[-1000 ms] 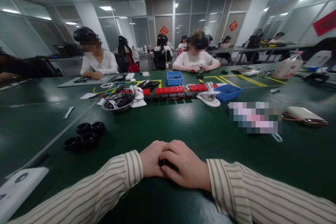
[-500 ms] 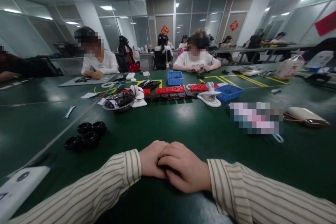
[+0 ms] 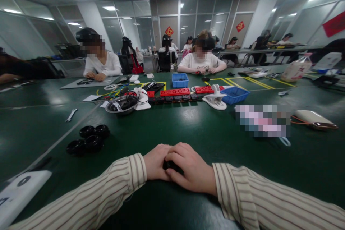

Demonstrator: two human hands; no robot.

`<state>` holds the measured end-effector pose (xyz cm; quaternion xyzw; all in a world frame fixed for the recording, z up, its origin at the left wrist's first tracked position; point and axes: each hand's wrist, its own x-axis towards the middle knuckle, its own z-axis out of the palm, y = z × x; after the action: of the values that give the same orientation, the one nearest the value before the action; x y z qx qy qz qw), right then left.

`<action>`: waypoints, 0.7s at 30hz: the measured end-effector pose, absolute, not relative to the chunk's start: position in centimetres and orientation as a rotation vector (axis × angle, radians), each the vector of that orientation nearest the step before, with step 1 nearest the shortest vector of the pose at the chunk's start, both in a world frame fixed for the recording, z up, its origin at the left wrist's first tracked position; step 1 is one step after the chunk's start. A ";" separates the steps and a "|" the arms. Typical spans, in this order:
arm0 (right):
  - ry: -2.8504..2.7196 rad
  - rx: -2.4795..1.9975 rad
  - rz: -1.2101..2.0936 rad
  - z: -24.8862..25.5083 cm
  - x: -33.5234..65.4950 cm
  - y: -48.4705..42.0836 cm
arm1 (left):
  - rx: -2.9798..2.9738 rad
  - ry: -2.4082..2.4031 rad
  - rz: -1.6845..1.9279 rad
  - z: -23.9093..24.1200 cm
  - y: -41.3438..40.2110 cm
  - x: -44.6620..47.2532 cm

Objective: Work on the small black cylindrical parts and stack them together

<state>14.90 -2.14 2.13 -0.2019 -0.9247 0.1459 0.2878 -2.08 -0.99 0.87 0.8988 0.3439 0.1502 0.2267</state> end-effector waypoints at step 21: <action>-2.364 -0.426 0.373 2.4 15.1 -2.2 | 2.382 0.800 0.503 1.2 -0.9 -2.2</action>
<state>15.08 -2.17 2.42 -0.1644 -0.9117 0.1440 0.3478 -2.18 -0.90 1.23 0.8908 0.2993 0.1883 0.2856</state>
